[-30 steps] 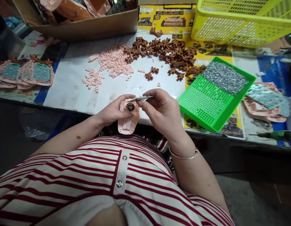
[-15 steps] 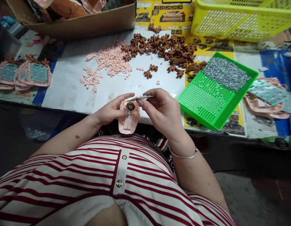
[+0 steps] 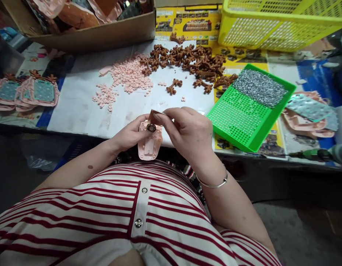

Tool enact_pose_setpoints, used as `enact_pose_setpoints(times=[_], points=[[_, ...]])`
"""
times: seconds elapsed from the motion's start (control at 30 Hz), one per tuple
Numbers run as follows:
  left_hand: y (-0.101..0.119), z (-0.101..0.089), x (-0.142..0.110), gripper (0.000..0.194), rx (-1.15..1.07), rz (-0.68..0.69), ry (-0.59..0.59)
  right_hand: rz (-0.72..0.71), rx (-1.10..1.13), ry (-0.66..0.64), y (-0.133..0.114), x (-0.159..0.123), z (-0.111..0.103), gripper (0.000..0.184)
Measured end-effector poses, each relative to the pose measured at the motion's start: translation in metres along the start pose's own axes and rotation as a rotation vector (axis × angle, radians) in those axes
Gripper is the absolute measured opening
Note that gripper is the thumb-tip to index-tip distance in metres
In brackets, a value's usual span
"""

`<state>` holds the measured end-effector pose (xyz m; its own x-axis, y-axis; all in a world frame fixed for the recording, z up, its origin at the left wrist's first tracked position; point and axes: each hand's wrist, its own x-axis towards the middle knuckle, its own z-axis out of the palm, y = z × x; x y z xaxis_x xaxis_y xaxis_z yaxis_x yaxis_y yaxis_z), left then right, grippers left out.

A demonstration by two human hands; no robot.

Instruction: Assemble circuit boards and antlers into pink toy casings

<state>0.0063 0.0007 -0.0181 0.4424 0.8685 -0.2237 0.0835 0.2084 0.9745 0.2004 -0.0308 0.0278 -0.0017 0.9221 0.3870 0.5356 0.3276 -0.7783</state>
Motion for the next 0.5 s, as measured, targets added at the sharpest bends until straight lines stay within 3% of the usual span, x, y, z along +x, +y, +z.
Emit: enact_pose_setpoints(times=[0.13,0.37,0.5], points=[[0.0,-0.002,0.002,0.049,-0.025,0.013,-0.027,-0.098,-0.133,0.101,-0.005,0.007,0.003,0.032],[0.002,-0.004,0.003,0.048,-0.157,-0.116,-0.024,0.069,0.035,0.066,0.005,0.019,0.016,0.038],[-0.001,-0.009,0.006,0.045,-0.262,-0.189,-0.079,0.101,0.068,0.072,0.015,0.022,0.017,0.039]])
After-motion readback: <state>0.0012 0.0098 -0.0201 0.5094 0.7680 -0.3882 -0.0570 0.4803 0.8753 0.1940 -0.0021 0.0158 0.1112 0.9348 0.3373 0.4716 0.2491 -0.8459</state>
